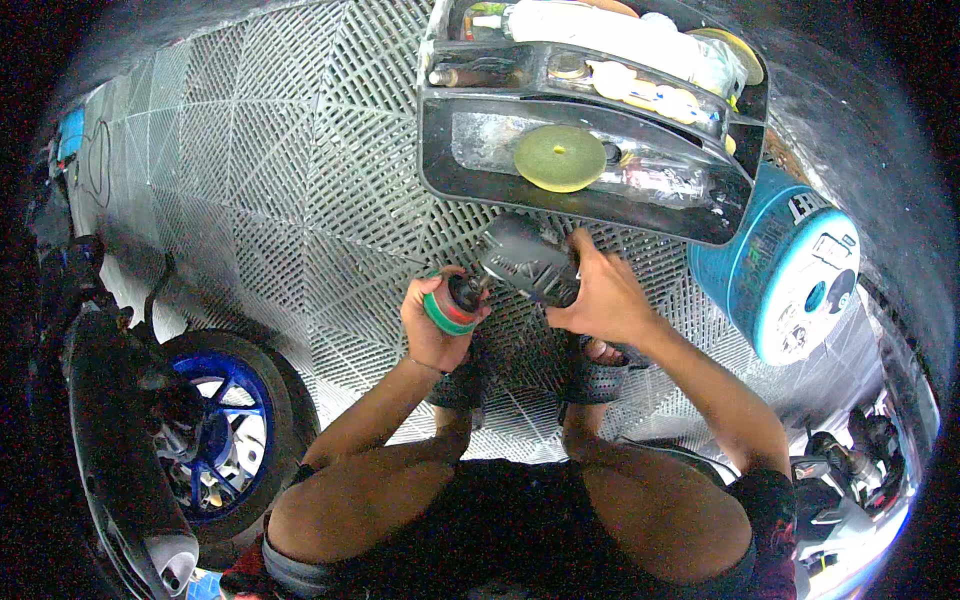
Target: The person uses a handheld electric polisher with a green pad to polish the white and black fairing of a motorcycle. They repeatedly apply a liquid compound from a bottle to the pad and continue polishing the same area.
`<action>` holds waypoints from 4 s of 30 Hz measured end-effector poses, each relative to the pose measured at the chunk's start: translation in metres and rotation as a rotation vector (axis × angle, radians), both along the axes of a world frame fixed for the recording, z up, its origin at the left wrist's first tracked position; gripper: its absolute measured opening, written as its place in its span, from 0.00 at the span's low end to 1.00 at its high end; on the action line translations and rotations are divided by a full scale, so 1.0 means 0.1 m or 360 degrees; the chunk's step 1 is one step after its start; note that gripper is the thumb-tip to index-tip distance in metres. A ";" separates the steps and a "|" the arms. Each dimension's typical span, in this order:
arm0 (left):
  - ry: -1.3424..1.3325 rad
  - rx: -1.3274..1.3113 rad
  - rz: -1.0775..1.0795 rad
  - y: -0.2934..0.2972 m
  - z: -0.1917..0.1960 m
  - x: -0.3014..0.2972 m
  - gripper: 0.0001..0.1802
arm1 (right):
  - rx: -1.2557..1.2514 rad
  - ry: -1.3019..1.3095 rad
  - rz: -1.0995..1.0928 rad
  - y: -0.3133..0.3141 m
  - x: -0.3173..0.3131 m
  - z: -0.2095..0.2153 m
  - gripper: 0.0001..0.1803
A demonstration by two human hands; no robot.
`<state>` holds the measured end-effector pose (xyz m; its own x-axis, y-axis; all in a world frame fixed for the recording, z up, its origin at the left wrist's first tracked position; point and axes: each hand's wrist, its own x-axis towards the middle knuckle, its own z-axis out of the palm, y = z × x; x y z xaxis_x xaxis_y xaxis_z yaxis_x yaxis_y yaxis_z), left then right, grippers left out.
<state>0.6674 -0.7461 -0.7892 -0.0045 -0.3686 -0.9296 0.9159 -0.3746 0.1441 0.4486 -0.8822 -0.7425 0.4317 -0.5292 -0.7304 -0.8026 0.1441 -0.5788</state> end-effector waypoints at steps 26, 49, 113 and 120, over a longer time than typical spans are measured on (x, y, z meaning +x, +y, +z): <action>-0.0538 -0.0278 0.0041 -0.16 0.10 -0.01 0.21 | -0.0053 -0.0339 -0.0147 0.41 -0.15 -0.10 0.36; -0.0368 0.0044 -0.0240 -0.24 0.47 0.05 0.27 | 0.0123 -0.0627 -0.0080 0.31 -0.21 -0.01 0.40; -0.0152 -0.2841 -0.3952 7.99 7.19 -5.03 0.38 | -0.0845 -0.0394 -0.2635 11.90 -3.80 7.20 0.15; -0.1372 -0.1798 -0.5289 7.58 7.15 -5.95 0.36 | -0.0734 -0.0902 -0.3543 11.28 -5.90 5.60 0.17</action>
<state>0.0722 0.0118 -0.0741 -0.5004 0.0330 -0.8652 -0.4483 0.8450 0.2916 -0.1410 0.2458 -0.1823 -0.7812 -0.3304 -0.5296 0.5333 0.0877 -0.8414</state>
